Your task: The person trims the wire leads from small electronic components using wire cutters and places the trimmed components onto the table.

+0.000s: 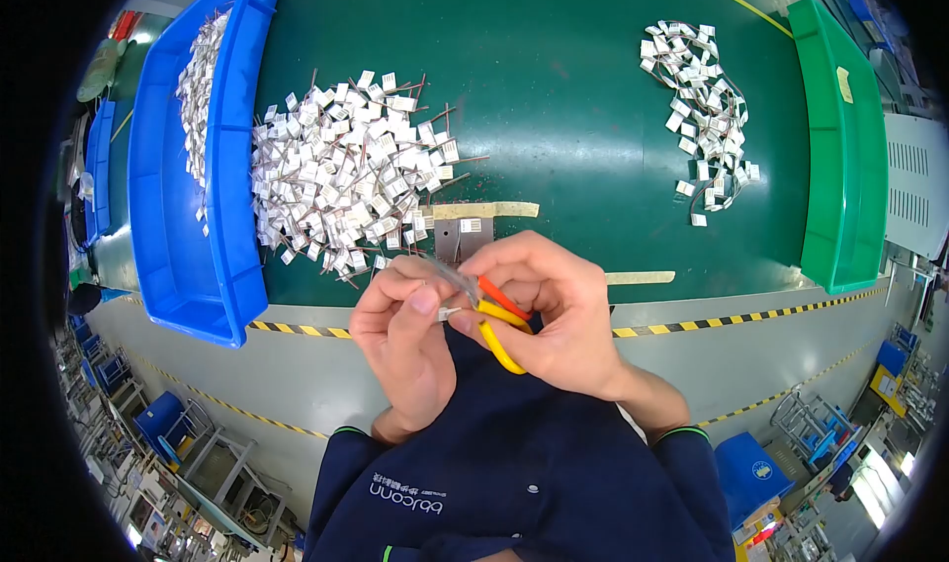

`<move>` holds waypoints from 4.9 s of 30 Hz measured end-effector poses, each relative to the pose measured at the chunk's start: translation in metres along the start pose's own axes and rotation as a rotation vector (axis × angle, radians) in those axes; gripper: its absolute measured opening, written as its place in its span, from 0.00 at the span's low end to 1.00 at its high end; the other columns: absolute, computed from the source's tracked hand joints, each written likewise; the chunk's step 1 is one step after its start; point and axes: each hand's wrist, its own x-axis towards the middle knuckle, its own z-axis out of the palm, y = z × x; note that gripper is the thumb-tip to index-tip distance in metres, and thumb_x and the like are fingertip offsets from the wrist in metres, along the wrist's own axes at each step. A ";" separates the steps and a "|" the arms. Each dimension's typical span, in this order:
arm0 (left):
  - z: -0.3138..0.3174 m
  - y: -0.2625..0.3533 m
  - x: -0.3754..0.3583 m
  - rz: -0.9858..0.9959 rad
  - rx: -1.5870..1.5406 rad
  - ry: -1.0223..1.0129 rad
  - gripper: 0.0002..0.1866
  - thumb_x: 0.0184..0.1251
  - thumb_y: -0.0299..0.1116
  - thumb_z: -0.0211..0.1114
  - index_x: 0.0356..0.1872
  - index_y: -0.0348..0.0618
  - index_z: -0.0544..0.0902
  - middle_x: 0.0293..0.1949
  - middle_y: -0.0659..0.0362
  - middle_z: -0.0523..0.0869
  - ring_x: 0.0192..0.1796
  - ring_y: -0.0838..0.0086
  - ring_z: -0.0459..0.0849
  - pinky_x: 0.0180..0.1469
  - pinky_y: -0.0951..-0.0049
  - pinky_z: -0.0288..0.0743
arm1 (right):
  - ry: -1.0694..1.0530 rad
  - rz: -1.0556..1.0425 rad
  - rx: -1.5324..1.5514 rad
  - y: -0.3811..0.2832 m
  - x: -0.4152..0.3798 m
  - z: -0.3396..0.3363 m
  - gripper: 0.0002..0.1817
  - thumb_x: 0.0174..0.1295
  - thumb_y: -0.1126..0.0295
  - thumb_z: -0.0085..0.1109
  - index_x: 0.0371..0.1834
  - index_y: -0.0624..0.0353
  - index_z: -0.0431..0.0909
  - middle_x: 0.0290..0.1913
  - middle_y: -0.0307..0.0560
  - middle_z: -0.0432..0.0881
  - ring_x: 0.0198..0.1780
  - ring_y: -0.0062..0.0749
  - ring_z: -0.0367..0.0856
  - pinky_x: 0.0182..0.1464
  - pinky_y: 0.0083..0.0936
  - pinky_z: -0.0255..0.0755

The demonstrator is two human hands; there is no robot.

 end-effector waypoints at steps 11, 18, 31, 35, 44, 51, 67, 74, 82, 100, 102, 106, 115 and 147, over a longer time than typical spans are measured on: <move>-0.002 0.010 0.002 0.004 0.044 -0.034 0.05 0.61 0.23 0.62 0.27 0.35 0.76 0.28 0.55 0.79 0.34 0.72 0.75 0.44 0.71 0.71 | -0.348 0.269 0.089 -0.033 0.020 -0.036 0.15 0.50 0.87 0.62 0.43 0.70 0.75 0.34 0.51 0.85 0.36 0.26 0.86 0.39 0.16 0.78; -0.001 0.011 0.001 -0.023 0.026 -0.036 0.07 0.59 0.23 0.63 0.25 0.37 0.74 0.27 0.56 0.77 0.33 0.73 0.73 0.41 0.72 0.69 | -0.374 0.366 0.147 -0.034 0.026 -0.040 0.09 0.53 0.88 0.58 0.39 0.75 0.78 0.32 0.54 0.86 0.34 0.27 0.87 0.36 0.16 0.80; -0.001 0.011 0.002 -0.049 0.040 -0.052 0.09 0.59 0.24 0.63 0.24 0.38 0.72 0.25 0.59 0.73 0.31 0.75 0.70 0.39 0.73 0.67 | -0.393 0.409 0.128 -0.037 0.031 -0.039 0.09 0.54 0.88 0.60 0.39 0.75 0.80 0.33 0.55 0.86 0.35 0.26 0.87 0.35 0.14 0.79; -0.002 0.012 0.002 -0.051 0.045 -0.053 0.09 0.59 0.24 0.64 0.24 0.38 0.72 0.26 0.59 0.74 0.32 0.74 0.71 0.39 0.73 0.67 | -0.384 0.411 0.104 -0.037 0.031 -0.040 0.09 0.54 0.88 0.61 0.39 0.74 0.81 0.33 0.54 0.87 0.34 0.24 0.87 0.34 0.11 0.77; -0.006 0.010 0.001 -0.056 -0.002 -0.065 0.06 0.59 0.22 0.65 0.26 0.35 0.76 0.27 0.58 0.76 0.31 0.76 0.73 0.37 0.76 0.68 | -0.394 0.375 0.044 -0.034 0.031 -0.043 0.10 0.53 0.88 0.62 0.39 0.73 0.81 0.30 0.52 0.87 0.28 0.15 0.83 0.23 0.05 0.66; -0.006 0.011 0.002 -0.072 0.041 -0.051 0.08 0.58 0.25 0.65 0.24 0.38 0.74 0.25 0.59 0.73 0.31 0.74 0.72 0.38 0.74 0.68 | -0.396 0.343 0.054 -0.031 0.031 -0.042 0.10 0.53 0.88 0.61 0.39 0.74 0.81 0.31 0.53 0.87 0.25 0.13 0.81 0.20 0.07 0.63; -0.009 0.002 0.005 -0.030 -0.129 -0.062 0.04 0.59 0.16 0.64 0.28 0.33 0.79 0.29 0.55 0.80 0.32 0.77 0.76 0.37 0.77 0.71 | -0.125 0.281 0.272 -0.025 0.028 -0.043 0.08 0.56 0.87 0.60 0.39 0.73 0.77 0.27 0.53 0.84 0.14 0.17 0.74 0.11 0.12 0.58; -0.009 0.000 0.006 -0.079 -0.181 -0.066 0.03 0.61 0.19 0.64 0.29 0.33 0.79 0.29 0.56 0.80 0.32 0.77 0.77 0.38 0.76 0.71 | -0.078 0.281 0.255 -0.023 0.024 -0.042 0.07 0.59 0.83 0.62 0.38 0.72 0.76 0.25 0.51 0.83 0.10 0.14 0.68 0.10 0.13 0.52; -0.009 0.013 0.019 0.352 0.308 0.124 0.11 0.55 0.23 0.70 0.40 0.35 0.81 0.40 0.52 0.83 0.43 0.72 0.75 0.47 0.71 0.68 | -0.042 0.262 0.258 -0.021 0.020 -0.044 0.06 0.60 0.82 0.61 0.38 0.72 0.75 0.26 0.51 0.84 0.10 0.14 0.68 0.10 0.13 0.51; -0.029 0.002 0.028 0.678 1.399 -0.175 0.14 0.41 0.25 0.78 0.33 0.46 0.88 0.44 0.64 0.82 0.48 0.62 0.72 0.50 0.63 0.67 | -0.039 0.297 0.239 -0.009 0.020 -0.049 0.06 0.60 0.84 0.59 0.40 0.70 0.76 0.30 0.51 0.86 0.20 0.17 0.79 0.12 0.12 0.60; -0.023 0.005 0.027 0.640 1.397 -0.175 0.13 0.42 0.24 0.77 0.33 0.45 0.88 0.44 0.64 0.82 0.48 0.63 0.73 0.49 0.63 0.68 | -0.060 0.310 0.229 -0.009 0.021 -0.051 0.06 0.60 0.85 0.58 0.40 0.70 0.76 0.30 0.52 0.86 0.21 0.18 0.79 0.12 0.12 0.61; -0.027 -0.003 0.028 0.700 1.409 -0.162 0.12 0.43 0.23 0.76 0.33 0.45 0.87 0.44 0.64 0.82 0.47 0.63 0.73 0.49 0.64 0.68 | -0.028 0.304 0.232 -0.008 0.020 -0.047 0.06 0.61 0.84 0.58 0.41 0.71 0.76 0.28 0.51 0.84 0.18 0.17 0.75 0.12 0.12 0.58; -0.020 -0.007 0.029 0.634 1.534 -0.129 0.11 0.52 0.22 0.71 0.37 0.42 0.82 0.43 0.62 0.79 0.46 0.62 0.73 0.49 0.63 0.65 | -0.041 0.275 0.155 -0.004 0.024 -0.047 0.08 0.59 0.84 0.61 0.41 0.69 0.76 0.31 0.49 0.86 0.28 0.17 0.82 0.28 0.09 0.72; 0.028 -0.001 0.014 0.574 1.027 -0.143 0.11 0.41 0.17 0.73 0.28 0.39 0.83 0.30 0.59 0.85 0.31 0.67 0.80 0.34 0.72 0.73 | -0.058 0.071 0.055 -0.006 0.021 -0.055 0.20 0.48 0.89 0.68 0.44 0.67 0.72 0.33 0.53 0.85 0.37 0.26 0.86 0.37 0.16 0.79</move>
